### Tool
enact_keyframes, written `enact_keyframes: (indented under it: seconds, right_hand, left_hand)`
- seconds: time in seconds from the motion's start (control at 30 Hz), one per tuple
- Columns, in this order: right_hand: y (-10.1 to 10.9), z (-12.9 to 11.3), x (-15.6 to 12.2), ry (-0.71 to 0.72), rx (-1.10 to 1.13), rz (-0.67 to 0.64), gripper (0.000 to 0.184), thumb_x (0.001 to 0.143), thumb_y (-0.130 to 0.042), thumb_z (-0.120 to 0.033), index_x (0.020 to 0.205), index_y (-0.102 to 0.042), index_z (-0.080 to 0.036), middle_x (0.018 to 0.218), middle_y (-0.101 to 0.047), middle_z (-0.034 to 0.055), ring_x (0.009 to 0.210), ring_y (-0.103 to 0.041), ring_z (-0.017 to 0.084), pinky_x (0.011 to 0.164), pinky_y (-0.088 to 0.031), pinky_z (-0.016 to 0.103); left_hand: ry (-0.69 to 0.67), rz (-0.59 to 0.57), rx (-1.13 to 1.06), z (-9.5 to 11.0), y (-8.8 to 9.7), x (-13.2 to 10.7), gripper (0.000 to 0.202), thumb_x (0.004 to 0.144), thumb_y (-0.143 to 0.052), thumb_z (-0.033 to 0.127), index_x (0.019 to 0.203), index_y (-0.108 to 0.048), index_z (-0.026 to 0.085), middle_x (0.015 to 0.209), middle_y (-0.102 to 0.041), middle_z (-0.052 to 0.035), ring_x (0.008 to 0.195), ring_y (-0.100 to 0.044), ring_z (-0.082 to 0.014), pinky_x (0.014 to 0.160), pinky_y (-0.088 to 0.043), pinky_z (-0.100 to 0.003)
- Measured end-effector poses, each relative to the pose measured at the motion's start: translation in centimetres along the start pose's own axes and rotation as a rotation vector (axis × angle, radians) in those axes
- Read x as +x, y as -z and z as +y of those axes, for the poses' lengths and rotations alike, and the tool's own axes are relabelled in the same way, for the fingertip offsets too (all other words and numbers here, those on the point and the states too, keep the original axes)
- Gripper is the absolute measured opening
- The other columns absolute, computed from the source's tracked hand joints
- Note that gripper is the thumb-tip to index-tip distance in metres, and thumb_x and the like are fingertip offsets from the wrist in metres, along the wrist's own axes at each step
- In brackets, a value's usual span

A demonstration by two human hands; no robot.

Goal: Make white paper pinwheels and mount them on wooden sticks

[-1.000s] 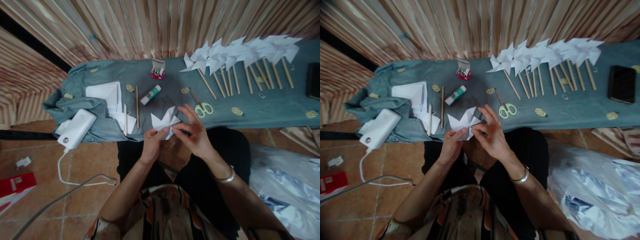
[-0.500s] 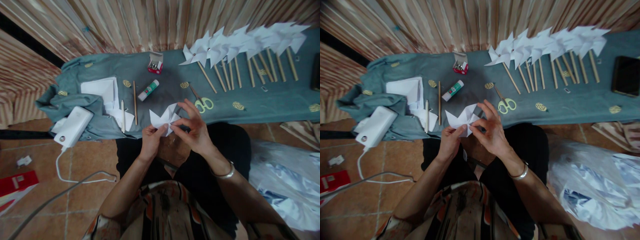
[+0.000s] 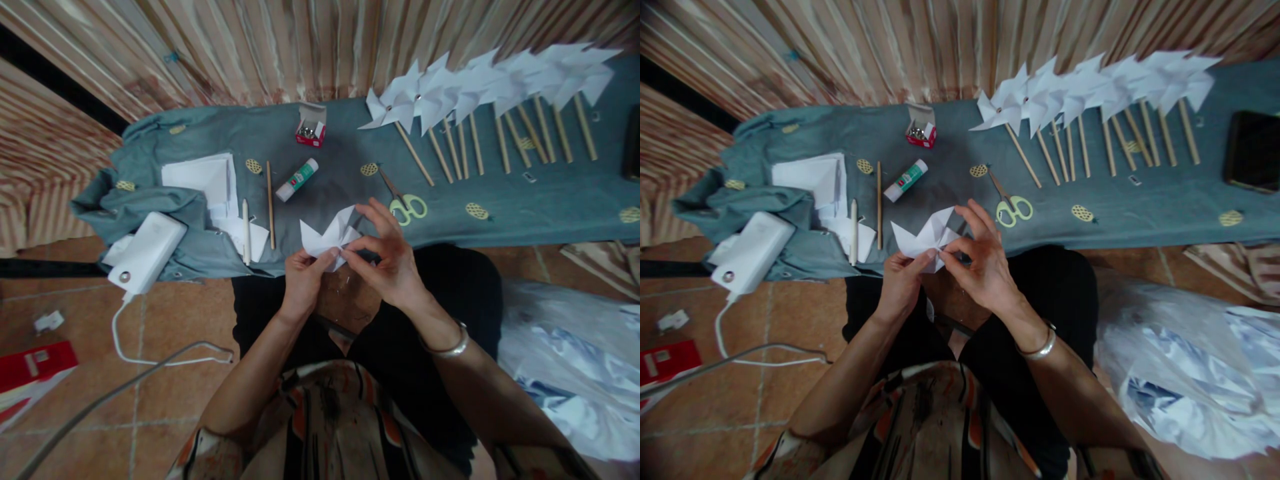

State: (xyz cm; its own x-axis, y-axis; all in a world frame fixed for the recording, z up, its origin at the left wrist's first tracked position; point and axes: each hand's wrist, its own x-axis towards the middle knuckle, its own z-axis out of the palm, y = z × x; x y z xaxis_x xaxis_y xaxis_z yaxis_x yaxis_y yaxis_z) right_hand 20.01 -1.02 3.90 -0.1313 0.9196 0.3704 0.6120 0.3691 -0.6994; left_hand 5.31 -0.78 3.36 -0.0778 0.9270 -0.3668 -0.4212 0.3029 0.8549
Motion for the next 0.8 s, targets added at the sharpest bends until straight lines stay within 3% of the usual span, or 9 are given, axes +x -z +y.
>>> enact_keyframes:
  seconds: [0.57, 0.7, 0.8]
  right_hand:
    - [0.7, -0.4, 0.4, -0.003, 0.036, 0.059, 0.012, 0.081, -0.067, -0.03, 0.071, -0.063, -0.024, 0.138, -0.052, 0.0015, 0.138, -0.036, 0.029, 0.112, -0.032, 0.052]
    - [1.0, -0.6, 0.6, 0.005, 0.015, 0.109, 0.005, 0.082, -0.065, -0.029, 0.083, -0.063, -0.025, 0.137, -0.053, 0.0029, 0.137, -0.039, 0.028, 0.112, -0.032, 0.052]
    - [0.9, -0.7, 0.6, 0.068, -0.028, 0.098, 0.011, 0.084, -0.063, -0.026, 0.095, -0.061, -0.026, 0.14, -0.05, 0.004, 0.139, -0.036, 0.027, 0.113, -0.033, 0.052]
  left_hand:
    - [0.066, -0.009, -0.064, 0.6, 0.2, 0.3, 0.024, 0.054, -0.085, 0.029, 0.071, -0.075, 0.016, 0.068, -0.074, -0.0018, 0.06, -0.064, -0.0119, 0.068, -0.049, -0.025]
    - [0.103, -0.043, -0.092, 0.9, 0.2, 0.2, 0.023, 0.055, -0.085, 0.028, 0.07, -0.074, 0.015, 0.068, -0.074, -0.0027, 0.061, -0.064, -0.0119, 0.068, -0.049, -0.024]
    - [0.121, -0.066, -0.102, 1.1, 0.0, -0.1, 0.022, 0.055, -0.084, 0.027, 0.07, -0.074, 0.014, 0.069, -0.074, -0.0032, 0.064, -0.066, -0.0137, 0.071, -0.05, -0.026]
